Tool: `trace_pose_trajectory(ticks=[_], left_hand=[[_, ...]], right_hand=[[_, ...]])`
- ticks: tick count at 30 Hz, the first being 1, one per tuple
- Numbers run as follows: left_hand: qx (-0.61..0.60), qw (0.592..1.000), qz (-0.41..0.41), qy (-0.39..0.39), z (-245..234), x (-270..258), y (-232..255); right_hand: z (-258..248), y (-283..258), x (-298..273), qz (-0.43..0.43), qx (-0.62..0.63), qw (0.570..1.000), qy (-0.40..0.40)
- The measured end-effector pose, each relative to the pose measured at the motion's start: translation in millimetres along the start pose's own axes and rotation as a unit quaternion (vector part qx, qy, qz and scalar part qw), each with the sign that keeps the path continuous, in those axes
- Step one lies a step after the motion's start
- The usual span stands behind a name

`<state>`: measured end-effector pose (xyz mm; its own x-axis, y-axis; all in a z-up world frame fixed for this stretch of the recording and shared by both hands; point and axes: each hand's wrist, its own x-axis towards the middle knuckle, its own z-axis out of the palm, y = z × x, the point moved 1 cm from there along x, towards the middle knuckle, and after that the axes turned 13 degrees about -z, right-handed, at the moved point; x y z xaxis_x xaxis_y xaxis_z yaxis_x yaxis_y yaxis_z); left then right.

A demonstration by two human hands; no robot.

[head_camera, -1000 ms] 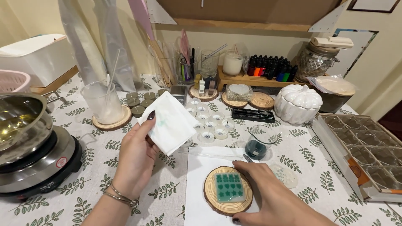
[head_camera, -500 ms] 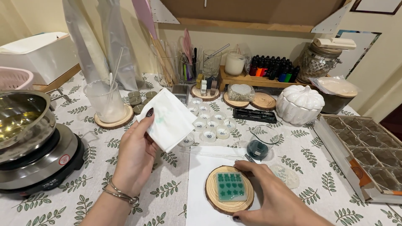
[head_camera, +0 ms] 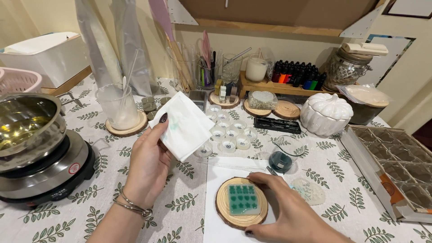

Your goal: Pouring colored liquid wax into molds and cleaning spills from a wooden coaster.

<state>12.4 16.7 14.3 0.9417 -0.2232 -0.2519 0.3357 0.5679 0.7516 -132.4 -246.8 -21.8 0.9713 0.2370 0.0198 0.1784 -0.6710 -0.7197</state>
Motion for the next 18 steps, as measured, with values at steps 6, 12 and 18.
trace_pose_trajectory(ticks=[6, 12, 18], left_hand=[[0.011, 1.000, 0.010, 0.001, -6.5, 4.5, 2.0], [0.009, 0.999, 0.041, -0.007, -10.3, 2.6, 11.1], [0.022, 0.998, 0.058, 0.008, -22.2, 9.1, 17.0]], right_hand=[[3.2, -32.4, 11.9, 0.045, 0.014, 0.999, 0.002], [18.0, -37.6, 27.1, -0.014, -0.011, 1.000, 0.001], [36.6, -52.0, 47.7, -0.032, 0.032, 0.999, -0.027]])
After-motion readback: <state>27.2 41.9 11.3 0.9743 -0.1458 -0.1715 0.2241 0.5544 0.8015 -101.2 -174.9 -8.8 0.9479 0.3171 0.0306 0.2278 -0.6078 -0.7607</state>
